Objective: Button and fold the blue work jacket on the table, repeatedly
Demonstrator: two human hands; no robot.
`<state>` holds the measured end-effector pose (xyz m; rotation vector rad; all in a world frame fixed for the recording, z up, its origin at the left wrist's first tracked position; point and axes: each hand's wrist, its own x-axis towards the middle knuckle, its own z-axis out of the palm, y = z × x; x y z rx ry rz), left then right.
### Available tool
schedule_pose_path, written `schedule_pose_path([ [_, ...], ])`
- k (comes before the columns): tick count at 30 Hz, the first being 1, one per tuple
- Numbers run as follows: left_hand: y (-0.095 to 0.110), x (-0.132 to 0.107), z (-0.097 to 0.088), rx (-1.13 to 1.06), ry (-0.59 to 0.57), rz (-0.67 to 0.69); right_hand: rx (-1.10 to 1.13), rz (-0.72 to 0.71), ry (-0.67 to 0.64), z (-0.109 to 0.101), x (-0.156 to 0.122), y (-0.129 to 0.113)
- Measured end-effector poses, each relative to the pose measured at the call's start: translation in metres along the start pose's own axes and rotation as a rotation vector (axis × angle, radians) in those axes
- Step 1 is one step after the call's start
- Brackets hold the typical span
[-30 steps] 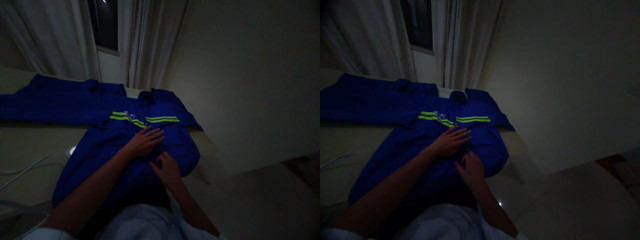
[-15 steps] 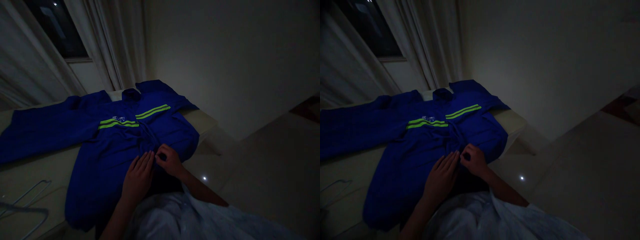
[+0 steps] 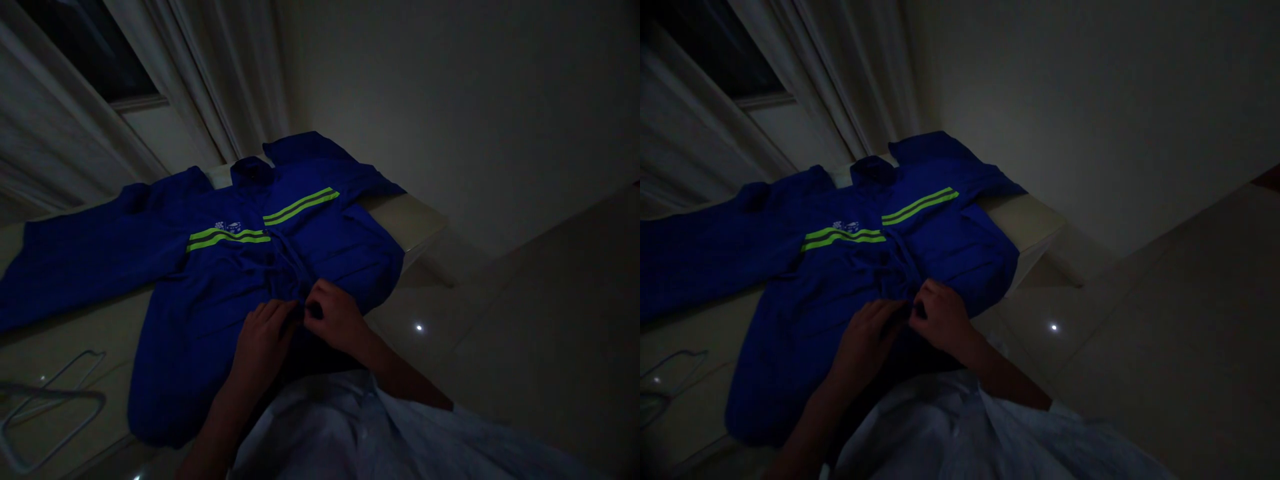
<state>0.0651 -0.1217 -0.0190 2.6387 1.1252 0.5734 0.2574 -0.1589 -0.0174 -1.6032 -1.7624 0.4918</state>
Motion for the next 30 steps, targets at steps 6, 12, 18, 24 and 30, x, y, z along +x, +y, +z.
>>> schedule_pose_path([
  [6, 0.004, 0.004, -0.009, 0.014, 0.093, 0.031, 0.427, -0.020, 0.030, -0.004, 0.004, 0.008],
  [12, 0.007, -0.004, -0.016, 0.202, 0.121, 0.258, 0.512, -0.063, 0.021, -0.002, 0.004, 0.014],
  [18, 0.007, -0.010, -0.012, 0.202, 0.158, 0.266, 0.534, -0.071, 0.001, -0.003, 0.004, 0.016],
  [24, 0.013, -0.010, -0.011, 0.162, 0.198, 0.239, 0.564, -0.062, -0.050, -0.008, 0.004, 0.013],
  [30, 0.020, -0.011, -0.013, 0.152, 0.185, 0.191, 0.596, -0.059, -0.086, -0.013, 0.004, 0.012],
])
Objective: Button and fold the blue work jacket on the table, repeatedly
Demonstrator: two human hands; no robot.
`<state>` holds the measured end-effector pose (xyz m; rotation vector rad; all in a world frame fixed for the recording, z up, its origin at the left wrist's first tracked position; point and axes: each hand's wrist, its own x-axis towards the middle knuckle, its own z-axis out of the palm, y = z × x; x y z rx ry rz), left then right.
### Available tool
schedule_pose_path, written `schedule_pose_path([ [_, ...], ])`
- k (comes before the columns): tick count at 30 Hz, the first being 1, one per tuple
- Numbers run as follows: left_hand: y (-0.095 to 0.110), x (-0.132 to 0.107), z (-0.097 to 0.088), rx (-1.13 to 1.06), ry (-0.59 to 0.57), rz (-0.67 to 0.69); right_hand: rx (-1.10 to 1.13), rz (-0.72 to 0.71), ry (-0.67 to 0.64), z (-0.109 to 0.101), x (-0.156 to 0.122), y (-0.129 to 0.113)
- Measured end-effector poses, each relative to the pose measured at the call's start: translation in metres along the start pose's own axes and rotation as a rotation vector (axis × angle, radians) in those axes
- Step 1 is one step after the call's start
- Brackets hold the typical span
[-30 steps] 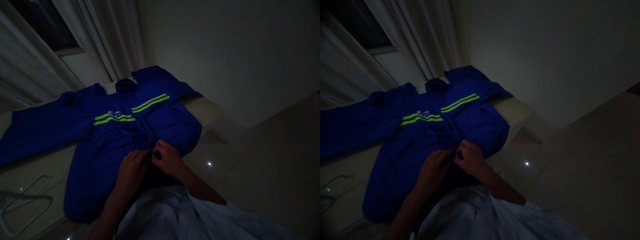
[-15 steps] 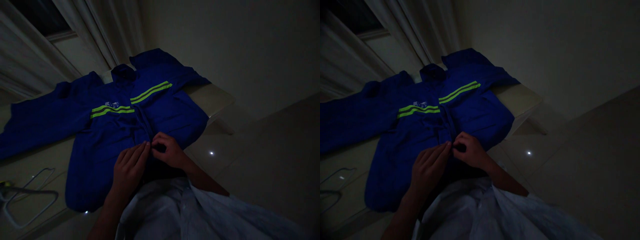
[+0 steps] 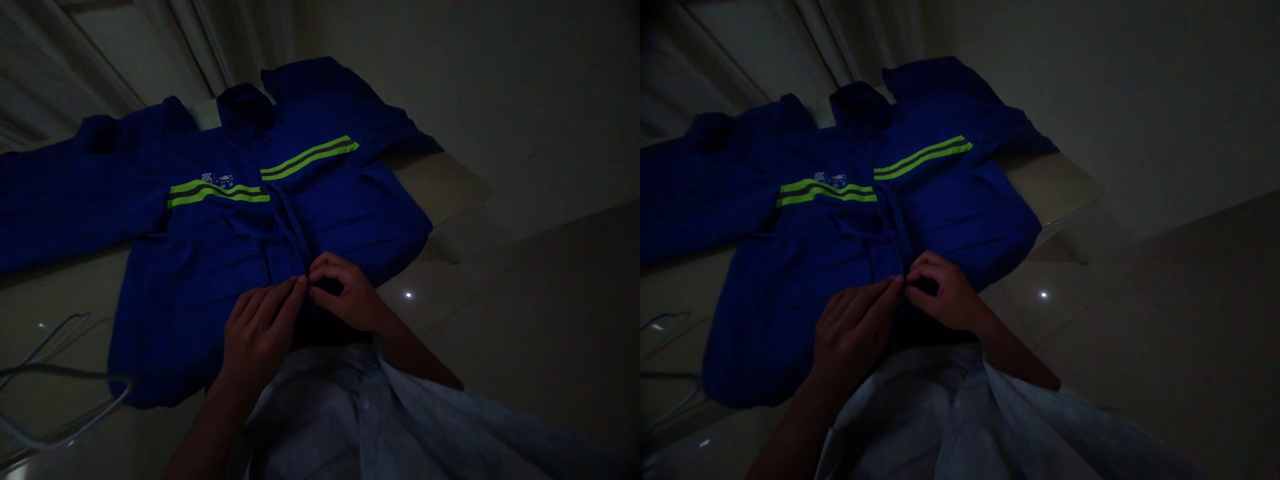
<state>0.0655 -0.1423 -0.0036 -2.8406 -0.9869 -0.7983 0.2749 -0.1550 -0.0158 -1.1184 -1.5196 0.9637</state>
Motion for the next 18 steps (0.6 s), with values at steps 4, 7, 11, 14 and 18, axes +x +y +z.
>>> schedule_pose_path([
  [4, 0.0028, 0.0013, -0.0029, -0.045, -0.020, -0.062, 0.004, -0.011, -0.004, 0.0006, 0.0008, 0.0008],
  [7, 0.0043, 0.0014, -0.0035, -0.087, -0.032, -0.096, 0.003, -0.023, -0.011, 0.0007, 0.0010, 0.0018],
  [11, 0.0042, 0.0018, -0.0014, -0.184, -0.004, -0.179, -0.009, -0.029, -0.012, 0.0008, 0.0004, 0.0017],
  [14, 0.0015, 0.0024, 0.0006, -0.298, -0.037, -0.261, -0.019, -0.031, 0.009, 0.0017, -0.0005, 0.0021],
  [18, -0.0032, 0.0018, 0.0018, -0.304, -0.081, -0.296, -0.049, -0.032, 0.023, 0.0035, -0.0010, 0.0035],
])
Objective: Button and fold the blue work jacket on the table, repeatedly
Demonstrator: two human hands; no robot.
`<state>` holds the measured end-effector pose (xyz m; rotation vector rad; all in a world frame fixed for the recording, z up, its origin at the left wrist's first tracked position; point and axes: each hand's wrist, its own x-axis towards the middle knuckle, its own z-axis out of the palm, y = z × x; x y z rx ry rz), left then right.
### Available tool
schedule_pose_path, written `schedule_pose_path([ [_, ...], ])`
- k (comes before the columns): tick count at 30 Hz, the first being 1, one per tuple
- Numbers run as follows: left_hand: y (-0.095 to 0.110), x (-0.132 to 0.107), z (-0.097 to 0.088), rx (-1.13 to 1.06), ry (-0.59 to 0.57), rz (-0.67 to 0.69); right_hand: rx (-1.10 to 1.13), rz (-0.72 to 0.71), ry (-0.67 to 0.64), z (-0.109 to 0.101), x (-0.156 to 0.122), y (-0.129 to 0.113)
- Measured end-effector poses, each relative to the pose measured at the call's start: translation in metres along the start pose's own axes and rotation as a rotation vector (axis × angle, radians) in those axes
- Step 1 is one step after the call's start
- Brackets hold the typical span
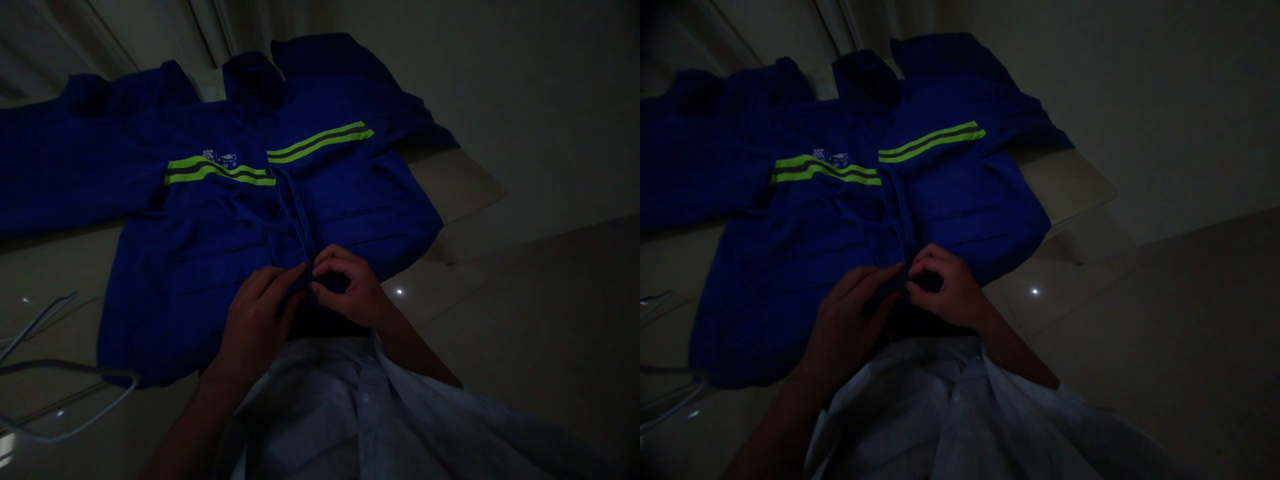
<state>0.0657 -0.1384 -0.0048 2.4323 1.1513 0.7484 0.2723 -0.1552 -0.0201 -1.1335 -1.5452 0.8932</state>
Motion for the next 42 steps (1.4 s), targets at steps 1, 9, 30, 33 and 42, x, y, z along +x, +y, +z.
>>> schedule_pose_path([
  [1, -0.001, 0.000, 0.000, 0.035, -0.001, 0.008, -0.009, -0.004, 0.002, 0.000, 0.000, 0.000],
  [9, 0.004, 0.003, -0.011, 0.377, -0.043, 0.124, -0.258, -0.047, 0.075, 0.010, -0.003, -0.009],
  [30, 0.013, 0.001, -0.005, 0.338, 0.004, 0.126, -0.813, -0.038, 0.043, 0.027, -0.010, -0.020],
  [33, 0.011, -0.002, -0.006, 0.367, -0.020, 0.134, -0.826, -0.066, 0.041, 0.026, -0.008, -0.018],
  [42, 0.000, -0.006, -0.011, 0.493, -0.136, 0.057, -0.871, -0.106, 0.050, 0.023, -0.007, -0.022],
])
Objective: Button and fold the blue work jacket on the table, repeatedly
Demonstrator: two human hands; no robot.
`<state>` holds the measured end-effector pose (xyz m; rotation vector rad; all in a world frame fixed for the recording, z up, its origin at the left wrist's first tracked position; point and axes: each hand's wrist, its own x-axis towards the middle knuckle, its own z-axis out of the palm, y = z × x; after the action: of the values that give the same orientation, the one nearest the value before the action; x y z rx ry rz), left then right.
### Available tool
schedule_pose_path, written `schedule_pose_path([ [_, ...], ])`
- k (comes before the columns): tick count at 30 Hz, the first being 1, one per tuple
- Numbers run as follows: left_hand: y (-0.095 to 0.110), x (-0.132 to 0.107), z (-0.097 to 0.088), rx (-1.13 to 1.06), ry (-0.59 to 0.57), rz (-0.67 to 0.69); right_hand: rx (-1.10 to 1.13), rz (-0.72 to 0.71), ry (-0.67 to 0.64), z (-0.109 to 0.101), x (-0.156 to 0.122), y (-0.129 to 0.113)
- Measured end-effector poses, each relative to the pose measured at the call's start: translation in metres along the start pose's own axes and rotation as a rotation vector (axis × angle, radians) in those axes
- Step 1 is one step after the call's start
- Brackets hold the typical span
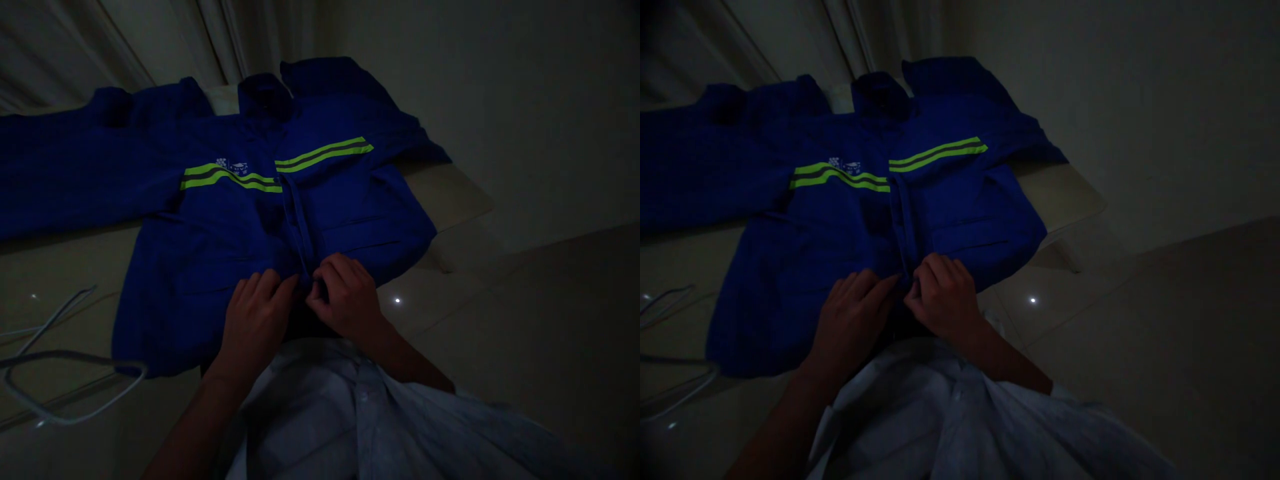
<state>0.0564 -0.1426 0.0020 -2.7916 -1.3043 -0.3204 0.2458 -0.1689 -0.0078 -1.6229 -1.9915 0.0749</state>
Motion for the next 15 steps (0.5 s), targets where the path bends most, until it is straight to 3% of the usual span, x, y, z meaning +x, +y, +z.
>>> schedule_pose_path([
  [10, -0.006, 0.003, 0.011, -0.257, 0.016, -0.036, 0.256, 0.019, 0.048, 0.006, -0.002, 0.008],
  [15, -0.011, 0.004, 0.013, -0.363, -0.042, -0.069, 0.364, 0.062, 0.009, 0.004, 0.000, 0.010],
])
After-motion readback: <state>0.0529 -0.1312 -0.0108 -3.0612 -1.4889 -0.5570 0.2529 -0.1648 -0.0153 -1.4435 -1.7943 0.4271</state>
